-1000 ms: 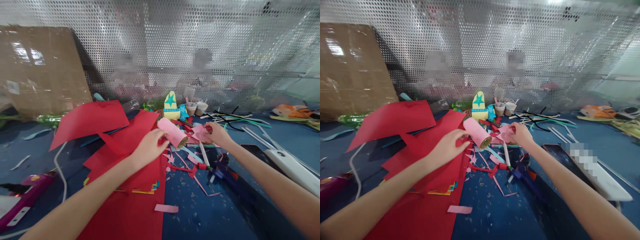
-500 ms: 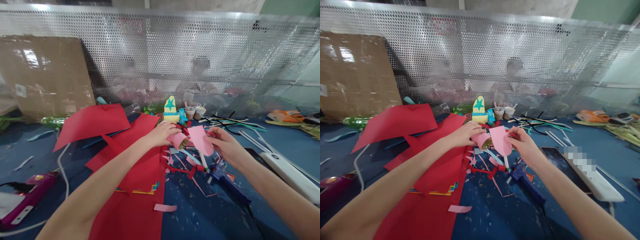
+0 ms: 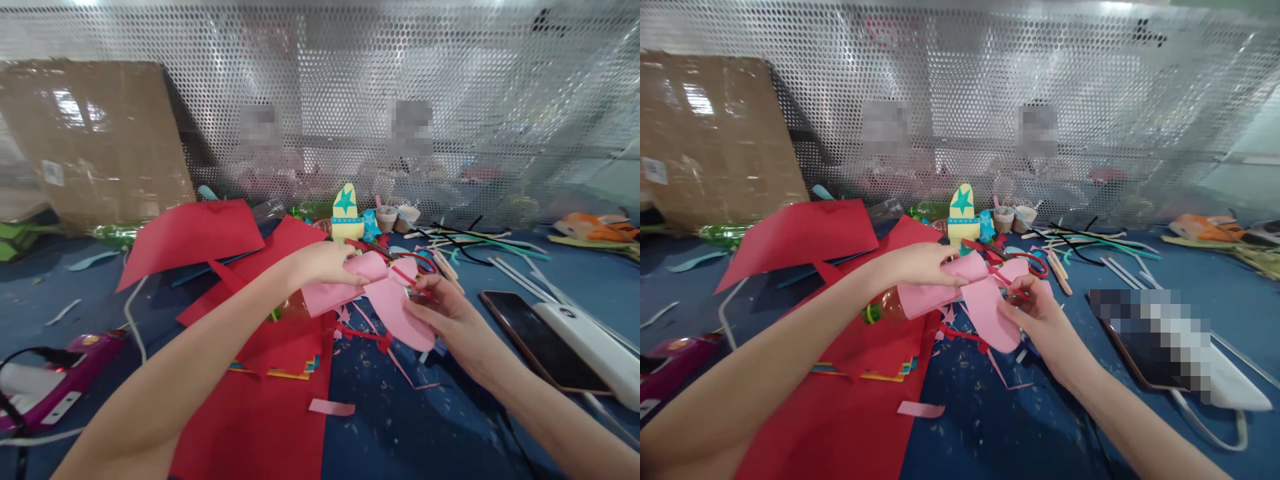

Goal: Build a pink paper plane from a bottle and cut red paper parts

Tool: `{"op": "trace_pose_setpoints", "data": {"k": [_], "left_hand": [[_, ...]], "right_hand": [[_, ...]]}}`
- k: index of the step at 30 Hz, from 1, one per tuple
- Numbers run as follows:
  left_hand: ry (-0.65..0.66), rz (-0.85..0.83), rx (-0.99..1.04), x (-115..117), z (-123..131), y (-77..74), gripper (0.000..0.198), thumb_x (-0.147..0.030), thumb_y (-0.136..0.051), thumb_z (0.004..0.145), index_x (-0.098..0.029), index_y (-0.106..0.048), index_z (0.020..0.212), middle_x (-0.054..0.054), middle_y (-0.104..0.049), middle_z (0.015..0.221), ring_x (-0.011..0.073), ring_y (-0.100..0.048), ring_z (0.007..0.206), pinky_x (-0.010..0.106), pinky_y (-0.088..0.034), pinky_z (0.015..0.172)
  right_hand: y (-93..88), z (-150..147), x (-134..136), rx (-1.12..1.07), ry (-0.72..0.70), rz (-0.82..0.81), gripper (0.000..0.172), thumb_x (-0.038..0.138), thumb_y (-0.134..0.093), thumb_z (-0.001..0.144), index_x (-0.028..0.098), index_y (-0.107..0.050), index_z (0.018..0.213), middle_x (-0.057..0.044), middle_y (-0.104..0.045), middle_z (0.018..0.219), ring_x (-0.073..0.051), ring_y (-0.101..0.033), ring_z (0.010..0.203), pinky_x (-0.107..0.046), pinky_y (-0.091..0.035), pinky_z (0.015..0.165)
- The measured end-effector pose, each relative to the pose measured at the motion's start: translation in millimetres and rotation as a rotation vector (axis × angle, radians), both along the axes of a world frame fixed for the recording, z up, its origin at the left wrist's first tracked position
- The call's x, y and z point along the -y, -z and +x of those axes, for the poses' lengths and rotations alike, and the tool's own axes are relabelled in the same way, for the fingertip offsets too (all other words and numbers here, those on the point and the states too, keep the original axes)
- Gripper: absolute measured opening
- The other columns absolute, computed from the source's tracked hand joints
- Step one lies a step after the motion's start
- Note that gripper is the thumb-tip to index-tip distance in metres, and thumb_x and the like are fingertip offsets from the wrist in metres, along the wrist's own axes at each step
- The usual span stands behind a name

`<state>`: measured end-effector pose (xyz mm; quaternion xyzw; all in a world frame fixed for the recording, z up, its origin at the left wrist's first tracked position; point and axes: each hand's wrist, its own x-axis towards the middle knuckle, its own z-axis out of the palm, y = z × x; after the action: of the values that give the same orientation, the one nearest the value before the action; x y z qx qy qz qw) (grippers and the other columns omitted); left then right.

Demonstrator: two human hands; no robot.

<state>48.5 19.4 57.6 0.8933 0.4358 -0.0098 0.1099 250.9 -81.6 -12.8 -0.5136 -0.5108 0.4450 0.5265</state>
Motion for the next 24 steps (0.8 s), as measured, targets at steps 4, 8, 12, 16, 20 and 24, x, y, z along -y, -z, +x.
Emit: {"op": "trace_pose_setpoints", "data": {"k": [4,8,12,16,20,24], "left_hand": [[-0.037,-0.081,-0.057,4,-9,17.7,0.071,-0.056,-0.054,0.078,-0.017,-0.045,0.136,0.018,-0.062,0.125,0.0349,-0.062,0.101,0.041,-0.049,0.080],[0.001,-0.151,-0.040,4,-18,25.1,0.076,-0.059,-0.047,0.084,-0.024,-0.027,0.148,0.014,-0.053,0.138,0.0309,-0.060,0.109,0.038,-0.047,0.087],[0.066,-0.242,0.034,5,-23,26.9,0.070,-0.061,-0.042,0.086,-0.027,-0.029,0.147,0.011,-0.050,0.141,0.0292,-0.058,0.114,0.037,-0.045,0.091],[0.063,-0.242,0.084,4,-22,32.6,0.066,-0.065,-0.032,0.089,-0.028,-0.036,0.144,0.011,-0.047,0.144,0.0300,-0.052,0.122,0.040,-0.041,0.097],[0.057,-0.261,0.099,3,-21,35.5,0.069,-0.068,-0.029,0.088,-0.027,-0.036,0.144,0.011,-0.046,0.144,0.0290,-0.053,0.121,0.039,-0.042,0.097],[0.054,-0.176,0.096,3,-22,34.5,0.069,-0.068,-0.026,0.088,-0.027,-0.041,0.141,0.011,-0.055,0.136,0.0279,-0.059,0.112,0.037,-0.046,0.090]], "right_hand": [[19.1,-7,-1,0.062,-0.061,-0.017,0.033,0.035,-0.077,0.066,0.024,-0.050,0.083,0.004,-0.049,0.082,-0.013,-0.054,0.072,-0.026,-0.046,0.065],[24.7,-9,-4,0.111,-0.062,-0.010,0.031,0.033,-0.073,0.067,0.024,-0.049,0.085,0.003,-0.047,0.088,-0.014,-0.055,0.075,-0.029,-0.046,0.070],[23.1,-10,-6,0.147,-0.039,-0.021,0.032,0.036,-0.071,0.067,0.024,-0.048,0.087,0.002,-0.049,0.090,-0.015,-0.056,0.075,-0.030,-0.048,0.068],[22.7,-12,-1,0.168,-0.036,-0.048,0.031,0.037,-0.069,0.070,0.025,-0.048,0.088,0.002,-0.049,0.087,-0.016,-0.056,0.074,-0.029,-0.048,0.065],[25.7,-13,3,0.172,-0.042,-0.069,0.030,0.039,-0.067,0.072,0.026,-0.048,0.091,0.002,-0.050,0.087,-0.015,-0.056,0.073,-0.029,-0.047,0.064],[32.8,-10,-1,0.177,-0.055,-0.083,0.034,0.042,-0.068,0.069,0.027,-0.047,0.091,0.003,-0.053,0.079,-0.017,-0.057,0.069,-0.030,-0.047,0.061]]}}
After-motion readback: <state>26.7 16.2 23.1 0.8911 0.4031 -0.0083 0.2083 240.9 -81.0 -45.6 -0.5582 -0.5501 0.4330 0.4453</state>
